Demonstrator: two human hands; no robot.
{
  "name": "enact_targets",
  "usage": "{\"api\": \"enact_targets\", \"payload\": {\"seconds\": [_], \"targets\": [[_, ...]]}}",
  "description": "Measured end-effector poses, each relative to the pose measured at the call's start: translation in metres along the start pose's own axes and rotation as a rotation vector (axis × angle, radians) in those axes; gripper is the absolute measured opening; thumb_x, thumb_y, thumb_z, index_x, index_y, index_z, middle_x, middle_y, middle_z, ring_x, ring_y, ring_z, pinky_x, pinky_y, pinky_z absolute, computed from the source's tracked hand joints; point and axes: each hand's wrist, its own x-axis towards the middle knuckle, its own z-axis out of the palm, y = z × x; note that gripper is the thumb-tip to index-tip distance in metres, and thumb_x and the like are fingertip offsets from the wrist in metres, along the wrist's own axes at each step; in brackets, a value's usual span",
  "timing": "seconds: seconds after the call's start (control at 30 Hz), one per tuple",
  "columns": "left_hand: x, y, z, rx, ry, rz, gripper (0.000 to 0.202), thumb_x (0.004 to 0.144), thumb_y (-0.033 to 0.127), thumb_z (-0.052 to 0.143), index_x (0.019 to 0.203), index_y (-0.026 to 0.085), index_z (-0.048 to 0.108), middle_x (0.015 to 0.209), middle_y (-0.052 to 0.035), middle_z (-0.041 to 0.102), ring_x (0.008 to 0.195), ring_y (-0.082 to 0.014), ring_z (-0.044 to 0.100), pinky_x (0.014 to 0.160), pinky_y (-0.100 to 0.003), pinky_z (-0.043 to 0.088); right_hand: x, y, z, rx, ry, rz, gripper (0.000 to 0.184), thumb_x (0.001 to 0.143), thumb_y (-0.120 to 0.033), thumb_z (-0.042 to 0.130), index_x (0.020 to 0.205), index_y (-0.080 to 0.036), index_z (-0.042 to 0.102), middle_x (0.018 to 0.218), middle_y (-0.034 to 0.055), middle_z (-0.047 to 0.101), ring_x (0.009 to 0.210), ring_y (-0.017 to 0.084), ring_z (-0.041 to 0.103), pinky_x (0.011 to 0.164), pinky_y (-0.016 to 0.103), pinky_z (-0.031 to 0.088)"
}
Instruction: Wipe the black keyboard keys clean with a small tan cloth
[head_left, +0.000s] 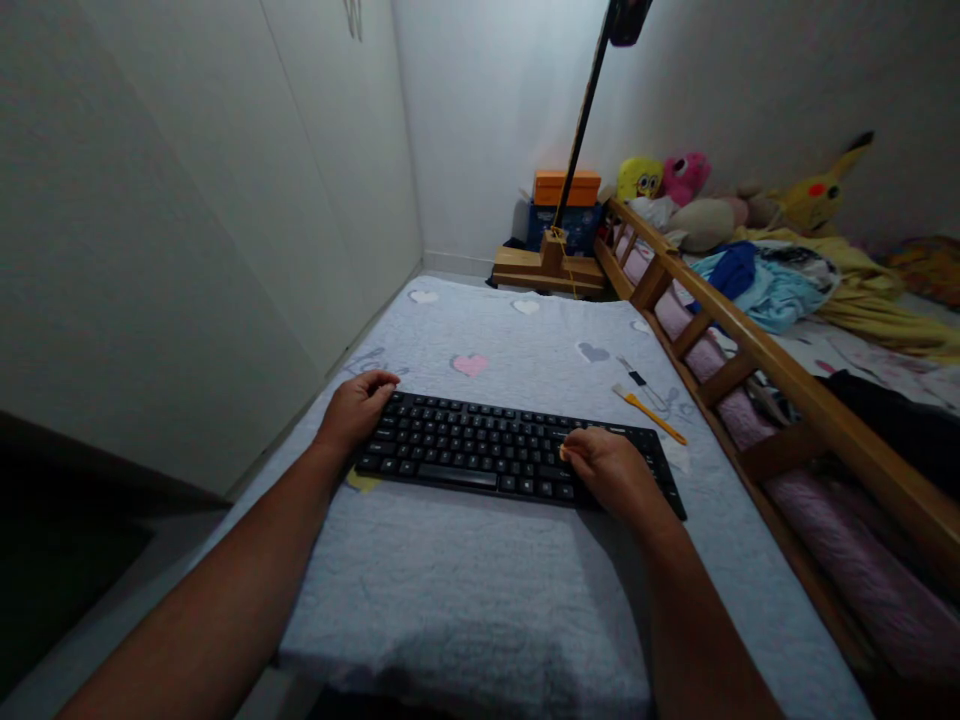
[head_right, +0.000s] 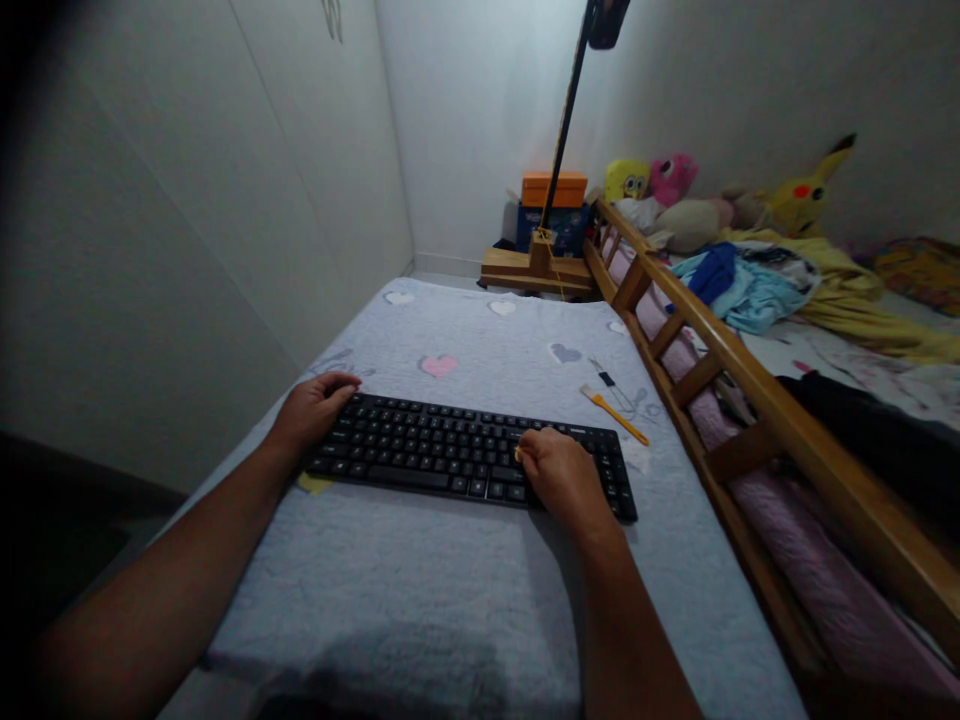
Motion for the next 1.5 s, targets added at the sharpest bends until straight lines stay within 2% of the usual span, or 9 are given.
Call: {"api": "enact_targets", "payload": {"seconds": [0.2,0.33,0.5,0.63,0.8,0.9,1.03,1.23,1.5], "targets": [[-0.013,0.018,-0.007,0.062,0.220,0.118,0.029,0.083,0.038,0.056,0.097,0.018,0.071,0.096,-0.0063,0.070,0.072,-0.0173,0.058,0.078,-0.032,0.050,-0.009,0.002,-0.011,0.034,-0.115,-0.017,0.019,0.088,-0.024,0.056,0.088,-0.021,0.075,0.091,0.0062,0.075,0.086,0.020,0.067,0.076,0.029,0.044],[-0.026,0.038,-0.003,0.079,0.260,0.249,0.023,0.085,0.034,0.056,0.094,0.018,0.070,0.094,-0.0045,0.067,0.072,-0.0159,0.057,0.075,-0.030,0.051,-0.014,0.003,-0.017,0.179,-0.152,-0.003,0.018,0.085,-0.024,0.058,0.083,-0.020,0.075,0.082,0.0050,0.074,0.077,0.019,0.065,0.071,0.028,0.044],[-0.040,0.057,0.003,0.118,0.237,0.377,0.019,0.089,0.030,0.054,0.093,0.020,0.069,0.096,-0.0045,0.067,0.085,-0.0193,0.061,0.082,-0.034,0.053,-0.018,-0.001,-0.017,0.657,0.000,0.052,0.020,0.084,-0.038,0.065,0.083,-0.020,0.072,0.072,0.0009,0.067,0.066,0.015,0.060,0.057,0.024,0.043],[-0.061,0.082,0.002,0.187,0.284,0.679,0.012,0.090,0.024,0.058,0.091,0.020,0.069,0.094,-0.0056,0.070,0.091,-0.0213,0.063,0.088,-0.037,0.051,-0.017,-0.013,-0.011,1.180,0.153,0.204,0.030,0.082,-0.049,0.071,0.087,-0.020,0.065,0.057,-0.0059,0.051,0.045,0.008,0.042,0.040,0.018,0.031],[-0.113,0.120,0.026,0.165,-0.026,0.997,0.007,0.093,0.018,0.059,0.095,0.018,0.066,0.081,-0.0028,0.069,0.071,-0.0153,0.060,0.069,-0.030,0.049,-0.011,-0.028,-0.005,1.651,0.202,0.239,0.032,0.074,-0.041,0.081,0.085,-0.019,0.060,0.060,-0.0074,0.053,0.040,0.002,0.033,0.035,0.013,0.025],[-0.140,0.132,0.051,0.189,-0.142,1.033,0.011,0.096,0.024,0.056,0.092,0.018,0.064,0.074,-0.0021,0.066,0.067,-0.0154,0.058,0.063,-0.030,0.047,-0.009,-0.034,-0.002,1.810,0.161,0.216,0.029,0.073,-0.034,0.082,0.083,-0.019,0.060,0.061,-0.0070,0.052,0.041,0.002,0.034,0.035,0.012,0.026],[-0.152,0.137,0.072,0.235,-0.157,1.037,0.015,0.097,0.031,0.056,0.095,0.018,0.062,0.073,-0.0014,0.064,0.064,-0.0156,0.056,0.058,-0.031,0.043,-0.010,-0.043,0.003,1.936,0.133,0.184,0.026,0.075,-0.030,0.081,0.083,-0.019,0.060,0.063,-0.0059,0.051,0.045,0.003,0.037,0.037,0.012,0.029],[-0.150,0.137,0.076,0.261,-0.006,1.090,0.015,0.095,0.015,0.056,0.081,0.019,0.060,0.066,0.0008,0.058,0.058,-0.0134,0.049,0.055,-0.032,0.036,-0.016,-0.059,0.015,1.996,0.060,0.199,0.025,0.077,-0.031,0.080,0.084,-0.021,0.058,0.064,-0.0051,0.052,0.051,0.006,0.044,0.045,0.016,0.039],[-0.149,0.135,0.074,0.259,0.255,1.006,0.018,0.089,0.011,0.062,0.074,0.021,0.059,0.081,-0.0016,0.067,0.077,-0.0161,0.053,0.079,-0.037,0.040,-0.024,-0.076,0.032,1.921,-0.037,0.233,0.029,0.078,-0.041,0.080,0.087,-0.021,0.060,0.071,-0.0035,0.060,0.058,0.008,0.052,0.053,0.017,0.045]]}}
